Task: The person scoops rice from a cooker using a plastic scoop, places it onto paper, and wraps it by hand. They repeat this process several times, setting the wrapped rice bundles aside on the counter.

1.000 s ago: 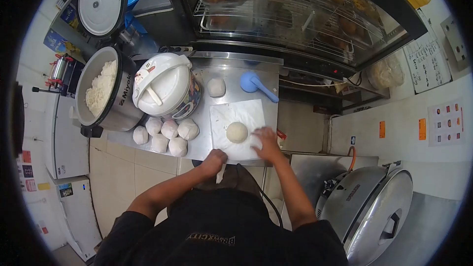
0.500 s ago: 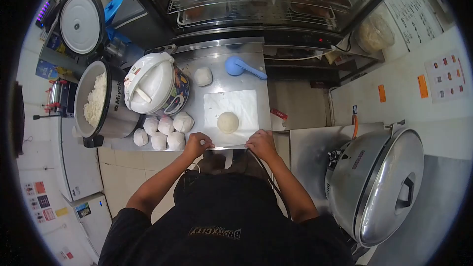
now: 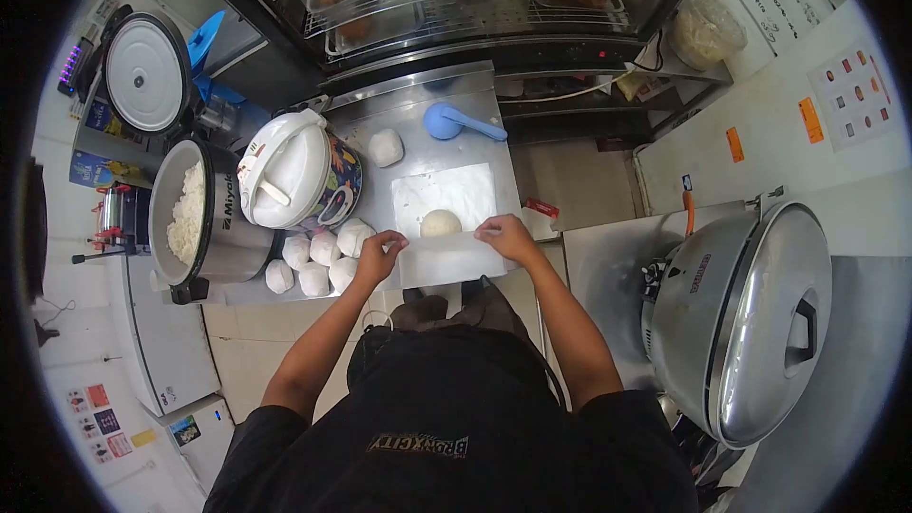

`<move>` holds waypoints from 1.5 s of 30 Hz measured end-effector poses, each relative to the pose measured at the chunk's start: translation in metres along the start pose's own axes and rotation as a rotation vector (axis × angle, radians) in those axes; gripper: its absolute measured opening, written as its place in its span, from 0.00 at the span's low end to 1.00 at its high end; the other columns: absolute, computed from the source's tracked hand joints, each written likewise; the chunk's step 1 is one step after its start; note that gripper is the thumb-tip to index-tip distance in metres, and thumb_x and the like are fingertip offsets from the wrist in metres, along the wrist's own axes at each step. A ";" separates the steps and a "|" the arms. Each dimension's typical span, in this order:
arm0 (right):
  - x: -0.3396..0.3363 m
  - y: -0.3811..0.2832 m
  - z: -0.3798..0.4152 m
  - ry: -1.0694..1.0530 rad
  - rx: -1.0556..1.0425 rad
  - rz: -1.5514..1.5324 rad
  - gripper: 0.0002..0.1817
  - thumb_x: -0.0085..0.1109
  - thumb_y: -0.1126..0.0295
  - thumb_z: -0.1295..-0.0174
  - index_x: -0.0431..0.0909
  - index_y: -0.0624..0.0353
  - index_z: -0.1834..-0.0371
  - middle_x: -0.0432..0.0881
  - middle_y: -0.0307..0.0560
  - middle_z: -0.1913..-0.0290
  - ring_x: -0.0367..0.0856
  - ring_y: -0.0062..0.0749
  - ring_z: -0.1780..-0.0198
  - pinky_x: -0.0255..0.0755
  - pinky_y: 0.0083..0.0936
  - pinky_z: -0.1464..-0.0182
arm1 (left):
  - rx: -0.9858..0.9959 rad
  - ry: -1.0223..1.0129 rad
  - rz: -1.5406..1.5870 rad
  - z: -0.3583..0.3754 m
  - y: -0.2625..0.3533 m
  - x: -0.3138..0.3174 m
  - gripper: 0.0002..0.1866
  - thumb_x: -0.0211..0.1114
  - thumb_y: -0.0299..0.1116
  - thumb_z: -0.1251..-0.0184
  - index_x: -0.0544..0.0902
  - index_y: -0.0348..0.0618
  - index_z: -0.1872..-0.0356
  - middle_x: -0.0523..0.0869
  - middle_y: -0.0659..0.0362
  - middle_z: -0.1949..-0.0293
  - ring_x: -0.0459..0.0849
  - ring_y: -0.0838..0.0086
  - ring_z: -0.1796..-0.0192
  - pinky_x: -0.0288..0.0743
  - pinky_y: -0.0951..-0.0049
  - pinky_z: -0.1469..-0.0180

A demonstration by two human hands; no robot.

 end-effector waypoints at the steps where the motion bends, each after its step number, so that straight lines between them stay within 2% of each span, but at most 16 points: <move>1: -0.003 -0.002 -0.002 0.036 -0.001 0.022 0.13 0.75 0.61 0.38 0.92 0.61 0.60 0.91 0.54 0.66 0.87 0.36 0.63 0.79 0.34 0.53 | 0.005 0.019 -0.023 -0.004 0.000 0.000 0.09 0.74 0.32 0.31 0.90 0.35 0.61 0.93 0.50 0.63 0.91 0.68 0.58 0.80 0.68 0.50; 8: 0.008 0.016 -0.022 0.113 0.091 0.028 0.14 0.76 0.59 0.39 0.92 0.61 0.61 0.91 0.53 0.66 0.87 0.39 0.64 0.79 0.34 0.56 | -0.037 0.084 -0.049 -0.018 0.011 0.000 0.08 0.74 0.31 0.32 0.91 0.36 0.61 0.93 0.46 0.64 0.93 0.59 0.62 0.82 0.65 0.56; 10: 0.013 0.003 -0.016 0.360 -0.095 0.032 0.11 0.73 0.63 0.38 0.90 0.60 0.63 0.89 0.52 0.65 0.85 0.45 0.62 0.77 0.35 0.56 | 0.016 0.107 -0.040 -0.022 0.000 0.005 0.08 0.74 0.31 0.32 0.91 0.36 0.61 0.93 0.46 0.65 0.92 0.58 0.64 0.81 0.65 0.57; 11: 0.021 0.000 -0.014 0.360 -0.095 0.032 0.11 0.73 0.63 0.38 0.90 0.60 0.63 0.89 0.52 0.65 0.85 0.45 0.62 0.77 0.35 0.56 | 0.069 0.133 -0.031 -0.023 -0.005 0.007 0.08 0.74 0.32 0.32 0.91 0.36 0.61 0.93 0.46 0.65 0.92 0.58 0.65 0.81 0.65 0.58; 13: 0.036 -0.041 0.011 0.725 -0.525 0.612 0.07 0.68 0.68 0.37 0.85 0.60 0.66 0.86 0.52 0.63 0.83 0.49 0.57 0.75 0.40 0.53 | 0.047 0.123 -0.057 -0.024 -0.006 0.008 0.08 0.74 0.32 0.32 0.91 0.37 0.61 0.93 0.46 0.65 0.91 0.57 0.65 0.81 0.63 0.58; 14: 0.063 -0.037 0.009 0.471 -0.739 0.536 0.04 0.62 0.72 0.39 0.81 0.59 0.69 0.83 0.52 0.62 0.80 0.50 0.55 0.73 0.45 0.52 | 0.028 0.114 -0.082 -0.026 -0.007 0.008 0.08 0.74 0.32 0.32 0.92 0.37 0.61 0.93 0.46 0.65 0.91 0.56 0.65 0.81 0.62 0.57; 15: 0.086 -0.041 0.018 0.215 -0.716 0.563 0.08 0.57 0.71 0.38 0.83 0.62 0.62 0.84 0.53 0.54 0.80 0.51 0.48 0.73 0.46 0.45 | 0.030 0.110 -0.084 -0.026 -0.008 0.008 0.08 0.74 0.32 0.32 0.92 0.37 0.61 0.93 0.46 0.65 0.91 0.56 0.65 0.81 0.62 0.57; 16: 0.107 -0.055 0.033 0.205 -0.676 0.564 0.20 0.54 0.73 0.39 0.84 0.65 0.45 0.82 0.54 0.40 0.77 0.52 0.35 0.71 0.47 0.34 | 0.066 0.107 -0.120 -0.028 -0.009 0.009 0.08 0.73 0.33 0.31 0.91 0.37 0.60 0.92 0.46 0.63 0.90 0.54 0.62 0.81 0.60 0.55; 18: 0.115 -0.045 0.029 0.225 -0.583 0.711 0.30 0.58 0.74 0.38 0.76 0.65 0.29 0.74 0.47 0.26 0.66 0.48 0.22 0.65 0.46 0.24 | 0.110 0.109 -0.156 -0.038 -0.006 0.009 0.09 0.72 0.33 0.31 0.91 0.37 0.59 0.92 0.46 0.62 0.90 0.52 0.60 0.81 0.58 0.52; 20: 0.122 -0.038 0.028 0.224 -0.554 0.693 0.31 0.55 0.74 0.38 0.74 0.66 0.28 0.72 0.50 0.24 0.65 0.51 0.21 0.63 0.48 0.23 | 0.149 0.205 -0.168 -0.054 -0.003 0.007 0.11 0.72 0.33 0.31 0.90 0.36 0.54 0.91 0.45 0.59 0.88 0.48 0.52 0.80 0.56 0.46; 26: 0.129 -0.033 0.027 0.254 -0.502 0.650 0.32 0.51 0.75 0.37 0.71 0.68 0.26 0.70 0.51 0.22 0.62 0.54 0.19 0.58 0.51 0.19 | 0.397 0.092 -0.423 -0.120 0.016 0.033 0.17 0.76 0.34 0.37 0.88 0.35 0.51 0.89 0.45 0.49 0.82 0.48 0.42 0.76 0.52 0.39; 30: 0.128 -0.033 0.030 0.252 -0.459 0.643 0.35 0.54 0.78 0.40 0.71 0.64 0.25 0.69 0.47 0.21 0.61 0.49 0.18 0.56 0.49 0.18 | 0.241 -0.016 -0.559 -0.129 0.004 0.045 0.15 0.79 0.36 0.42 0.89 0.38 0.58 0.87 0.49 0.49 0.81 0.52 0.43 0.71 0.52 0.40; 38: 0.128 -0.034 0.036 0.258 -0.416 0.616 0.37 0.56 0.79 0.42 0.70 0.64 0.24 0.67 0.46 0.20 0.59 0.48 0.17 0.55 0.51 0.18 | 0.360 -0.051 -0.503 -0.135 0.007 0.046 0.11 0.80 0.32 0.44 0.90 0.42 0.62 0.85 0.52 0.49 0.81 0.55 0.44 0.70 0.51 0.41; 41: 0.129 -0.033 0.038 0.263 -0.440 0.651 0.33 0.52 0.74 0.38 0.72 0.67 0.26 0.67 0.48 0.19 0.57 0.49 0.16 0.55 0.54 0.19 | 0.218 0.040 -0.407 -0.147 -0.015 0.045 0.11 0.80 0.32 0.44 0.90 0.42 0.62 0.85 0.53 0.48 0.81 0.55 0.43 0.70 0.49 0.42; 43: 0.129 -0.033 0.039 0.231 -0.427 0.661 0.33 0.52 0.74 0.38 0.72 0.66 0.25 0.66 0.47 0.18 0.55 0.47 0.15 0.55 0.54 0.18 | 0.056 -0.086 -0.543 -0.150 -0.019 0.045 0.10 0.78 0.33 0.42 0.90 0.42 0.62 0.86 0.53 0.48 0.82 0.55 0.44 0.70 0.48 0.42; 45: 0.130 -0.032 0.038 0.244 -0.423 0.672 0.33 0.52 0.74 0.38 0.72 0.66 0.25 0.65 0.47 0.18 0.54 0.47 0.15 0.55 0.54 0.18 | 0.087 -0.108 -0.600 -0.151 -0.014 0.044 0.09 0.78 0.33 0.42 0.90 0.42 0.63 0.86 0.53 0.48 0.81 0.55 0.43 0.69 0.48 0.42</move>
Point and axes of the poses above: each hand's wrist, its own z-axis away from the middle knuckle, its own x-axis out of the palm, y = z × x, the point moved 4 cm from there along -z, towards the middle knuckle
